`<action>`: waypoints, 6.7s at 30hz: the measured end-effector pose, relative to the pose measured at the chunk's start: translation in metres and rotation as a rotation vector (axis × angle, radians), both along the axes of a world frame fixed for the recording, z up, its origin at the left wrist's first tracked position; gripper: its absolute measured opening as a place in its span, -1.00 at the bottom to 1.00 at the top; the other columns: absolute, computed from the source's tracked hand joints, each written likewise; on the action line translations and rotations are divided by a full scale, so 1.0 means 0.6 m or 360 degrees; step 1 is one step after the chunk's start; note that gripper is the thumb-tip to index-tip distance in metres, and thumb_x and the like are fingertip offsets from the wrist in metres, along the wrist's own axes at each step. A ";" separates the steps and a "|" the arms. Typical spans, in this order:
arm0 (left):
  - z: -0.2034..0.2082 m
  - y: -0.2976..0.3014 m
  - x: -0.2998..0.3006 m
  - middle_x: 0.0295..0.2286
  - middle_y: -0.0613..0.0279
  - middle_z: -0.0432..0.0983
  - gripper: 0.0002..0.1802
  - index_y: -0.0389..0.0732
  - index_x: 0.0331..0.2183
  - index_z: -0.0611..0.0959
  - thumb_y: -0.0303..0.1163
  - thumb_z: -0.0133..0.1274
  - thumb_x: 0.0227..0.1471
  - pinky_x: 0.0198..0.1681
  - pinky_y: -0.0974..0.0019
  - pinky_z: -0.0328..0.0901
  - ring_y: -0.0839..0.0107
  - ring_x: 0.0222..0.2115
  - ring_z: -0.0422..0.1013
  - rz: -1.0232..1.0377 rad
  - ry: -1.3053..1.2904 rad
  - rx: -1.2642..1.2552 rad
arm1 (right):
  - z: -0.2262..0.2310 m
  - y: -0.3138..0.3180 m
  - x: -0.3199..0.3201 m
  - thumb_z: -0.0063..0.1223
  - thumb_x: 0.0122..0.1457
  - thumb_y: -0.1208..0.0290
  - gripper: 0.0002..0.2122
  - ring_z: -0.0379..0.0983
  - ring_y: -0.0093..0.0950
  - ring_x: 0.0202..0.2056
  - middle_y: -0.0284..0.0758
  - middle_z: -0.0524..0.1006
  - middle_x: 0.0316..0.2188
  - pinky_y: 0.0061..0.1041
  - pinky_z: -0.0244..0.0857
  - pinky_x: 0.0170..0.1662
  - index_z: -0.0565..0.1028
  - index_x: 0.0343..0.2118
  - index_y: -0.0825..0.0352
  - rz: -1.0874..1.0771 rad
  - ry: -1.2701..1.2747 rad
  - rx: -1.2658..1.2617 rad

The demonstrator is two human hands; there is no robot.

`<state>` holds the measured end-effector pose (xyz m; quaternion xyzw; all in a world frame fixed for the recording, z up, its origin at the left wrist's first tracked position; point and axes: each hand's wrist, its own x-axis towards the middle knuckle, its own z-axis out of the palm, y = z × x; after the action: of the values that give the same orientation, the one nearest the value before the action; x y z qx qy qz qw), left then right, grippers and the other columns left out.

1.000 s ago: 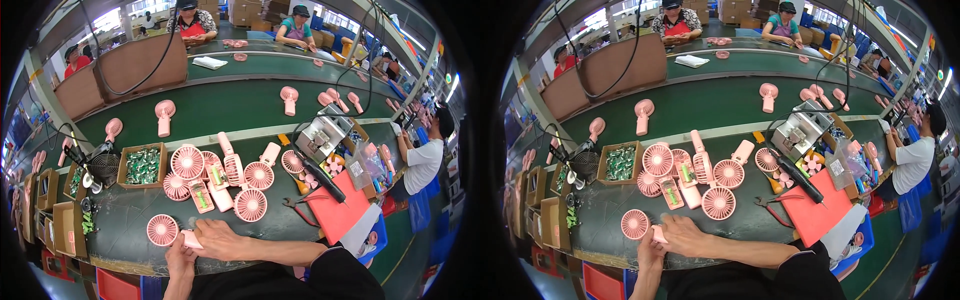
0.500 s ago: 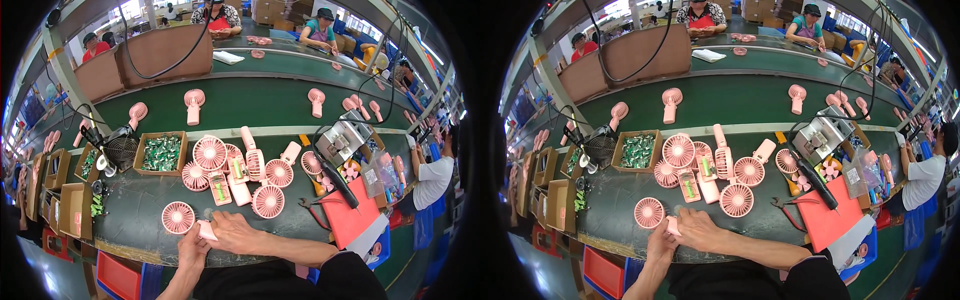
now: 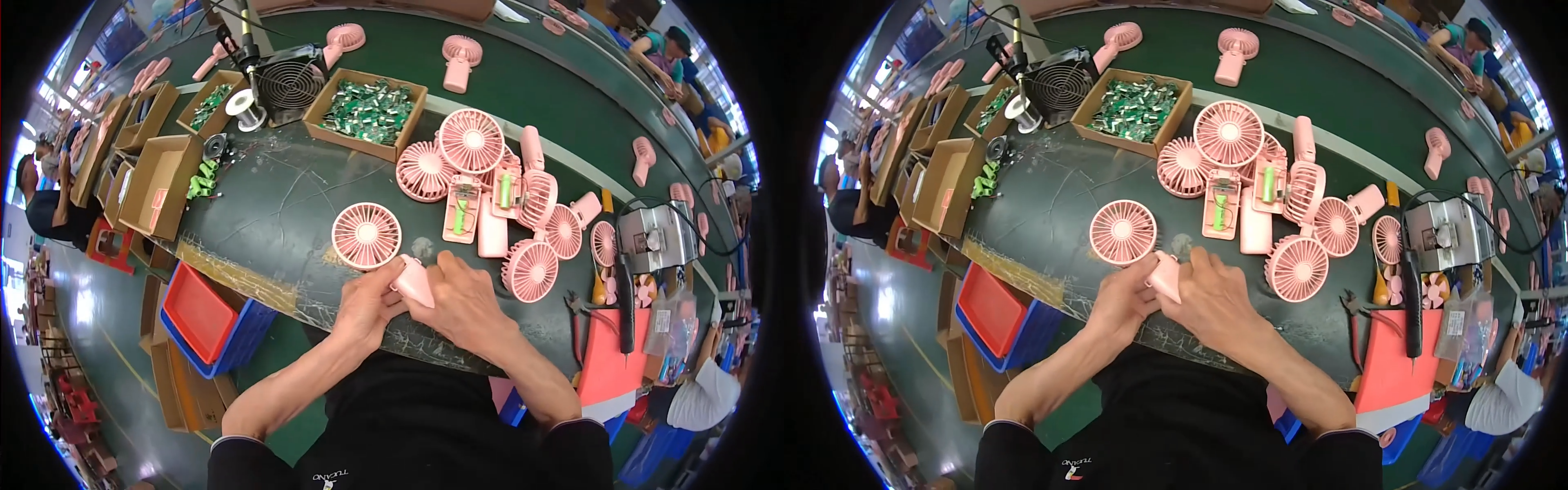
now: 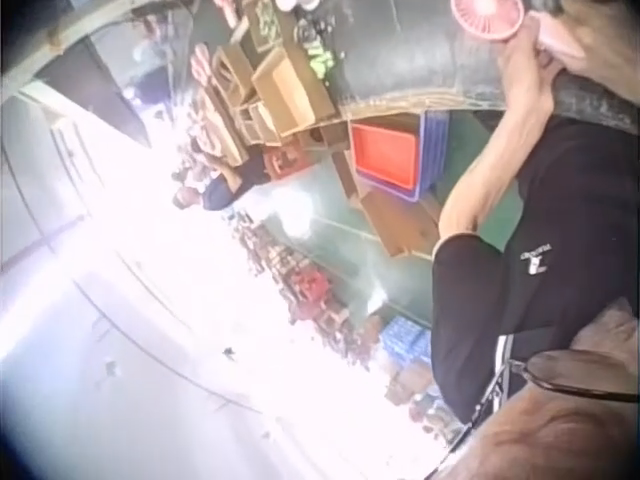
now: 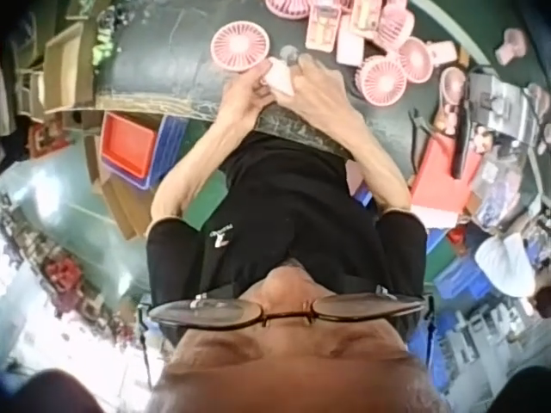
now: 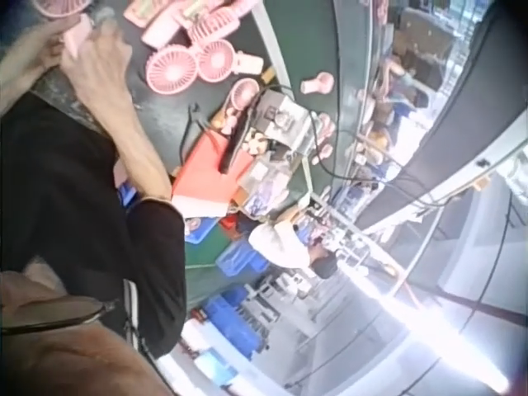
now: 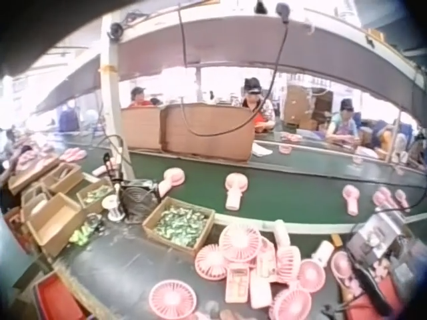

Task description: The person assembles portable fans by connecting circuit boards to the fan heads, fitting the casings and batteries together by hand, fastening the components, and placing the assembled fans onto the conveyor belt.

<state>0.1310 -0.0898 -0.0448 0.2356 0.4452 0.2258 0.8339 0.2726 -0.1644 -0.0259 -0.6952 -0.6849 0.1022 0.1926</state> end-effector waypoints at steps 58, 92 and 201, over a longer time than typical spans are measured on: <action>0.012 -0.019 0.038 -0.11 0.06 0.48 -0.56 -0.40 -0.02 0.45 -0.23 -0.07 0.24 -0.06 0.31 0.36 0.37 -0.12 0.45 -0.0333 -0.0259 0.1018 | -0.037 -0.080 -0.014 0.07 -0.08 0.29 -0.65 0.33 -0.25 -0.28 -0.06 0.40 -0.32 -0.34 0.16 -0.29 0.47 -0.36 0.56 -0.0508 -0.0078 0.0891; 0.017 -0.086 0.049 -0.21 0.21 0.52 -0.70 -0.31 -0.12 0.55 -0.32 0.01 0.18 -0.13 0.28 0.35 0.40 -0.20 0.46 -0.0083 -0.0395 0.0997 | 0.042 -0.129 0.043 0.07 0.01 0.35 -0.82 0.48 -0.09 -0.43 -0.07 0.46 -0.46 -0.14 0.37 -0.42 0.49 -0.33 0.29 -0.0114 0.0228 0.0839; 0.057 0.024 0.332 -0.34 0.18 0.56 -0.67 -0.37 -0.13 0.59 -0.32 0.07 0.16 -0.30 0.35 0.41 0.46 -0.37 0.48 -0.0405 -0.0530 0.0467 | 0.110 -0.049 0.220 0.37 -0.13 0.22 -0.59 0.49 -0.17 -0.46 -0.12 0.42 -0.40 -0.29 0.38 -0.44 0.51 -0.35 0.48 -0.0886 -0.0099 0.0359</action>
<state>0.3303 -0.0756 -0.0106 0.3679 0.2308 0.2170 0.8743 0.4047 -0.1937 0.0400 -0.8332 -0.4807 -0.0527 0.2681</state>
